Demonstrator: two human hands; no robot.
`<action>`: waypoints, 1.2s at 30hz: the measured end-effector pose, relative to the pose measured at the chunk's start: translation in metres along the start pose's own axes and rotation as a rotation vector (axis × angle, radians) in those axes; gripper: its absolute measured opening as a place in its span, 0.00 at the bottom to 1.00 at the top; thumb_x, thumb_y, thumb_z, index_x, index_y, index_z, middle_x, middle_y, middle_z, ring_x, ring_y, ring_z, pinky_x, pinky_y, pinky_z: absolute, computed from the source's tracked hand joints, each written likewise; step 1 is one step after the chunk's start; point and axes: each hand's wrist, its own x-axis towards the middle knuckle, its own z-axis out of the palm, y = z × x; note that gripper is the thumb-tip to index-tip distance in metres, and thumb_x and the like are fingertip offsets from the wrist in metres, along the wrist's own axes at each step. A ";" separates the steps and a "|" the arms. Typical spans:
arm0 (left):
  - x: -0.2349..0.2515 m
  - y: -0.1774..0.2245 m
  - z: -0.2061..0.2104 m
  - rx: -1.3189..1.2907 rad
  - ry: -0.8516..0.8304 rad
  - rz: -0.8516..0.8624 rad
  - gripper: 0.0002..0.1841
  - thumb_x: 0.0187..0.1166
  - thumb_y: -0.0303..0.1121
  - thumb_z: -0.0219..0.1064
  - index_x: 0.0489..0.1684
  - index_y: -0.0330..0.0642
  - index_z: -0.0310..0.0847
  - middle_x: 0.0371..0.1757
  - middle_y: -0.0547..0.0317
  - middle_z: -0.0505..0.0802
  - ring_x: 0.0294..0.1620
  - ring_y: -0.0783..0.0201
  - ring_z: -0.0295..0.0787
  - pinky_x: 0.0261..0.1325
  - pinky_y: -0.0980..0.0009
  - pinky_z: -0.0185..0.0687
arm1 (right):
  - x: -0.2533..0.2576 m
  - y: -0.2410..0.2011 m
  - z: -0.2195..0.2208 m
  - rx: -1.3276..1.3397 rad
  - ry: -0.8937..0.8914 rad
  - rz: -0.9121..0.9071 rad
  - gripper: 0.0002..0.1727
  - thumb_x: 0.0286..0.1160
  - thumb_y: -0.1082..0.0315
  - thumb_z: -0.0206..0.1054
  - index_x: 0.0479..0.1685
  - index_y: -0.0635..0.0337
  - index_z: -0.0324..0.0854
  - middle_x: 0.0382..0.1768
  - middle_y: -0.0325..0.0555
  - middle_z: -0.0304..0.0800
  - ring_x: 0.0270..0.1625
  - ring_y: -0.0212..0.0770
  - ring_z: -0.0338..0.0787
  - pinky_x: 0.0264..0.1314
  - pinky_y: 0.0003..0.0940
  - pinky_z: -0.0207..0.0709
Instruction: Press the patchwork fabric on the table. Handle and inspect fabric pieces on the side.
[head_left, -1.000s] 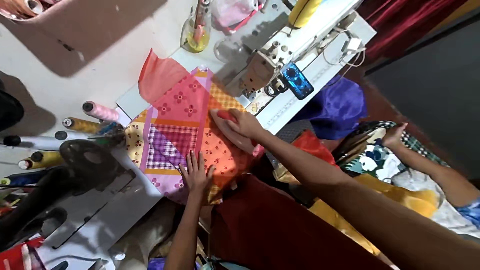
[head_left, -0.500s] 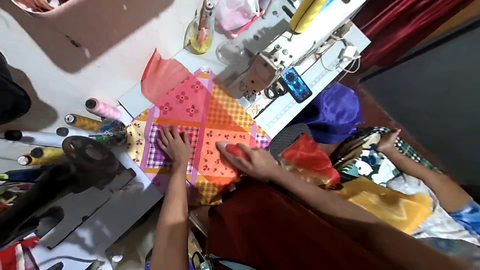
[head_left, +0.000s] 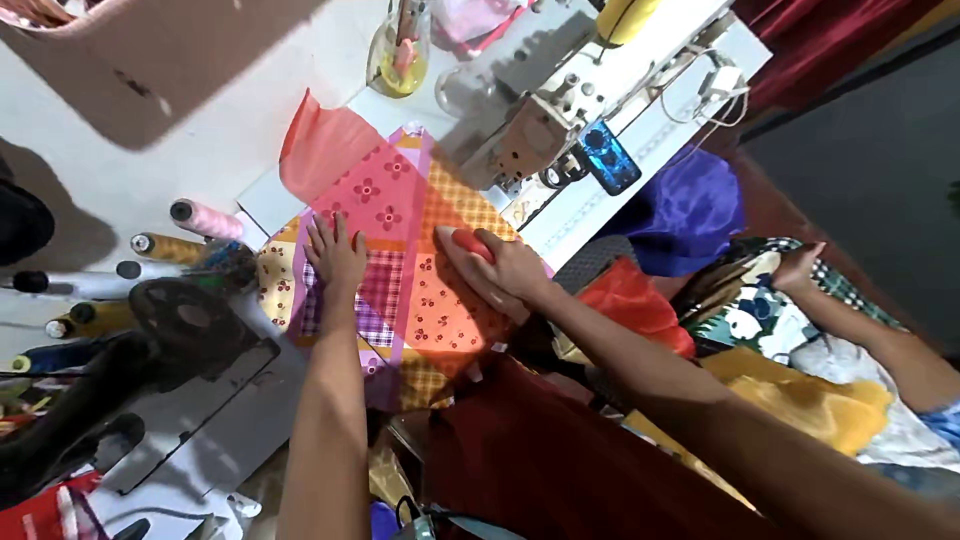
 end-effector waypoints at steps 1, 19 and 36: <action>0.001 -0.003 -0.002 0.005 -0.008 0.009 0.37 0.90 0.59 0.45 0.96 0.48 0.50 0.96 0.35 0.46 0.96 0.32 0.35 0.88 0.28 0.32 | -0.007 -0.012 0.004 0.012 -0.020 0.003 0.28 0.88 0.45 0.56 0.79 0.50 0.73 0.40 0.61 0.92 0.42 0.67 0.93 0.41 0.70 0.83; -0.126 -0.023 -0.005 -0.262 0.237 -0.128 0.26 0.94 0.39 0.44 0.86 0.38 0.67 0.89 0.39 0.68 0.91 0.40 0.59 0.90 0.39 0.51 | 0.025 -0.088 0.023 -0.125 -0.274 -0.363 0.31 0.89 0.43 0.52 0.82 0.50 0.73 0.49 0.59 0.93 0.52 0.65 0.93 0.52 0.67 0.83; -0.267 0.027 0.090 -0.363 0.298 -0.169 0.22 0.85 0.29 0.53 0.76 0.35 0.80 0.83 0.42 0.78 0.86 0.40 0.69 0.87 0.42 0.58 | -0.113 -0.048 0.045 -0.167 -0.548 -0.267 0.34 0.93 0.43 0.46 0.92 0.49 0.60 0.61 0.64 0.89 0.60 0.66 0.91 0.60 0.64 0.81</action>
